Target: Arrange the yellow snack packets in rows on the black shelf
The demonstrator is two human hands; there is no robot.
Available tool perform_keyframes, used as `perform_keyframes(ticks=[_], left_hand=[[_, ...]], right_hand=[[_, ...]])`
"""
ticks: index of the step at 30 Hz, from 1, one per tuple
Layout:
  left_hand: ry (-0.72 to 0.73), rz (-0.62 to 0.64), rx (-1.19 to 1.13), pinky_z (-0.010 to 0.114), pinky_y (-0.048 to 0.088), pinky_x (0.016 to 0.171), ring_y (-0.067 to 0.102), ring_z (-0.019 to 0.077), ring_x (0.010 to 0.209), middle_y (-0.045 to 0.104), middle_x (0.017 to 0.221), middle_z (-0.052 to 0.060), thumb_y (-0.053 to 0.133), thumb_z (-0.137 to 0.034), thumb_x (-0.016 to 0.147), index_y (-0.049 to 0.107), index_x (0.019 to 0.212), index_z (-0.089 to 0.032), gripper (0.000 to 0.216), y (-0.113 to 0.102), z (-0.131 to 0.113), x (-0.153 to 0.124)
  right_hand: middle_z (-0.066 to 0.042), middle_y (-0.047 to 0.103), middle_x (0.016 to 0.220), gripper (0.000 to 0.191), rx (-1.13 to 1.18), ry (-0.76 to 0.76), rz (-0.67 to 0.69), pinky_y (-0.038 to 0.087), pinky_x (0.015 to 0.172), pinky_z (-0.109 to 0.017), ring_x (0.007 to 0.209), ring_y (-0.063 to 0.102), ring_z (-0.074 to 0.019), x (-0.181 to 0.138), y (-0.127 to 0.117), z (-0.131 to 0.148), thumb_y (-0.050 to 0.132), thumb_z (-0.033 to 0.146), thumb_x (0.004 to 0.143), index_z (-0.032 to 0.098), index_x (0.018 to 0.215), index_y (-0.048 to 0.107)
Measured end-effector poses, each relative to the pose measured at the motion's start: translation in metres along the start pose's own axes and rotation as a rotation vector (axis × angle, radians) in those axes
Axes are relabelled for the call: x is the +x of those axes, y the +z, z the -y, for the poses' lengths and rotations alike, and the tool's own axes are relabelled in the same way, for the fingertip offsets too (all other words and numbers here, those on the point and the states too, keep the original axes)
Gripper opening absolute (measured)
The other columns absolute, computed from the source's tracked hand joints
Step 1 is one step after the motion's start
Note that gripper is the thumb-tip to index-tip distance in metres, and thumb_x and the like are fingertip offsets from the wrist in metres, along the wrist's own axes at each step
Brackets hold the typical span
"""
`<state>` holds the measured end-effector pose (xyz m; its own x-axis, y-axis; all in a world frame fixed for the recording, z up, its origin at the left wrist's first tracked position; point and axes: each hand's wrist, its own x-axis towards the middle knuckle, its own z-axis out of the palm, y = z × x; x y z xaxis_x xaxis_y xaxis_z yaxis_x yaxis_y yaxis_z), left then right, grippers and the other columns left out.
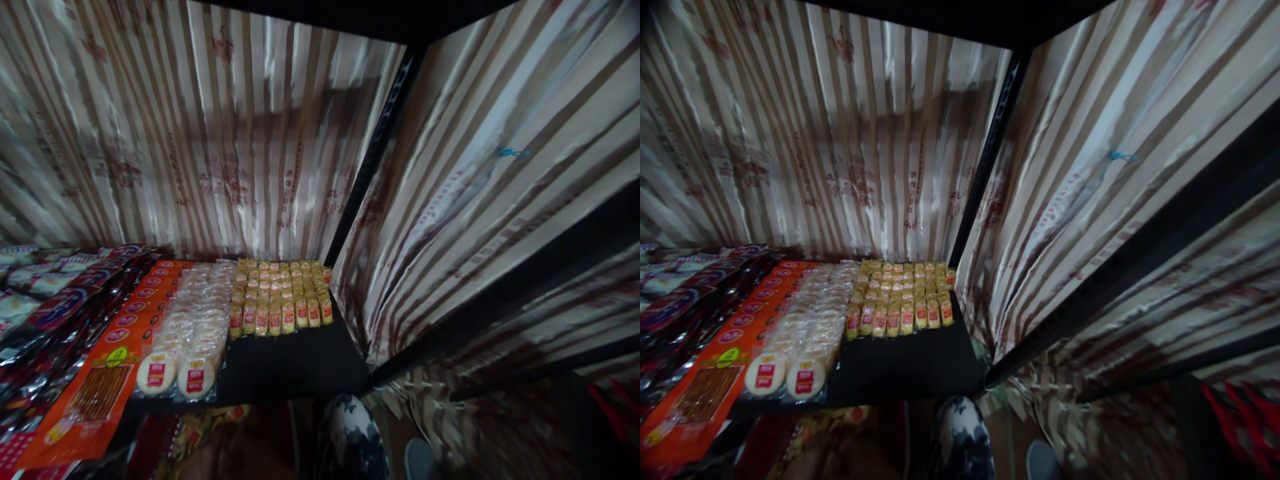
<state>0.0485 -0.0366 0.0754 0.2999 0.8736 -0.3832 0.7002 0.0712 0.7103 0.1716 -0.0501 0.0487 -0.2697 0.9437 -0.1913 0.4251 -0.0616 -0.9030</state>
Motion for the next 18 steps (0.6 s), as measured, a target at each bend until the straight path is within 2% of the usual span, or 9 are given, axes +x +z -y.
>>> perform_keyframes(ticks=[3, 5, 7, 10, 12, 14, 18], left_hand=[[0.006, -0.005, -0.028, 0.034, 0.047, 0.087, 0.060, 0.0184, 0.093, 0.064, 0.095, 0.003, 0.051, -0.029, 0.081, 0.062, 0.090, -0.024, 0.015, -0.005, 0.004, 0.004], [0.053, -0.049, -0.108, 0.031, 0.046, 0.089, 0.060, 0.0194, 0.095, 0.067, 0.092, 0.003, 0.047, -0.033, 0.079, 0.063, 0.085, -0.023, 0.019, -0.011, -0.003, 0.006], [0.125, -0.100, -0.210, 0.031, 0.045, 0.091, 0.059, 0.0201, 0.098, 0.067, 0.097, 0.005, 0.046, -0.039, 0.076, 0.062, 0.091, -0.021, 0.028, -0.019, -0.022, 0.008], [0.246, -0.140, -0.285, 0.035, 0.040, 0.098, 0.054, 0.0216, 0.108, 0.060, 0.115, 0.008, 0.049, -0.041, 0.072, 0.057, 0.111, -0.018, 0.045, -0.032, -0.065, 0.019], [0.329, -0.144, -0.317, 0.037, 0.038, 0.100, 0.051, 0.0216, 0.114, 0.055, 0.123, 0.010, 0.049, -0.036, 0.073, 0.050, 0.120, -0.016, 0.052, -0.037, -0.098, 0.033], [0.396, -0.180, -0.333, 0.035, 0.034, 0.103, 0.045, 0.0193, 0.121, 0.049, 0.131, 0.009, 0.048, -0.027, 0.073, 0.043, 0.126, -0.016, 0.054, -0.038, -0.127, 0.049], [0.405, -0.233, -0.265, 0.033, 0.037, 0.100, 0.050, 0.0174, 0.115, 0.053, 0.127, 0.009, 0.049, -0.016, 0.074, 0.043, 0.126, -0.014, 0.053, -0.028, -0.175, 0.082]], right_hand=[[0.004, 0.066, 0.079, 0.026, 0.064, 0.065, 0.066, 0.042, 0.061, -0.021, 0.074, 0.059, -0.0150, -0.012, -0.020, 0.001, 0.062, 0.015, 0.062, 0.025, 0.085, 0.064], [0.003, 0.065, 0.082, 0.030, 0.131, 0.060, 0.082, 0.042, 0.062, -0.021, 0.074, 0.058, -0.0143, -0.019, -0.040, 0.007, 0.064, 0.018, 0.060, 0.022, 0.090, 0.062], [0.002, 0.064, 0.084, 0.031, 0.233, 0.027, 0.041, 0.042, 0.065, -0.022, 0.076, 0.057, -0.0138, -0.022, -0.064, 0.016, 0.064, 0.021, 0.062, 0.020, 0.093, 0.061], [0.001, 0.064, 0.085, 0.033, 0.475, -0.053, -0.023, 0.044, 0.071, -0.026, 0.078, 0.059, -0.0145, -0.021, -0.101, 0.033, 0.066, 0.032, 0.066, 0.019, 0.096, 0.059], [-0.001, 0.065, 0.091, 0.037, 0.620, -0.110, -0.117, 0.045, 0.077, -0.030, 0.086, 0.060, -0.0166, -0.016, -0.124, 0.040, 0.066, 0.039, 0.068, 0.020, 0.099, 0.058], [-0.002, 0.066, 0.095, 0.037, 0.667, -0.156, -0.251, 0.045, 0.079, -0.031, 0.089, 0.061, -0.0175, -0.010, -0.143, 0.042, 0.066, 0.040, 0.069, 0.021, 0.100, 0.058], [-0.003, 0.066, 0.099, 0.041, 0.718, -0.163, -0.552, 0.044, 0.062, -0.022, 0.081, 0.060, -0.0146, 0.003, -0.174, 0.033, 0.066, 0.036, 0.070, 0.022, 0.108, 0.058]])
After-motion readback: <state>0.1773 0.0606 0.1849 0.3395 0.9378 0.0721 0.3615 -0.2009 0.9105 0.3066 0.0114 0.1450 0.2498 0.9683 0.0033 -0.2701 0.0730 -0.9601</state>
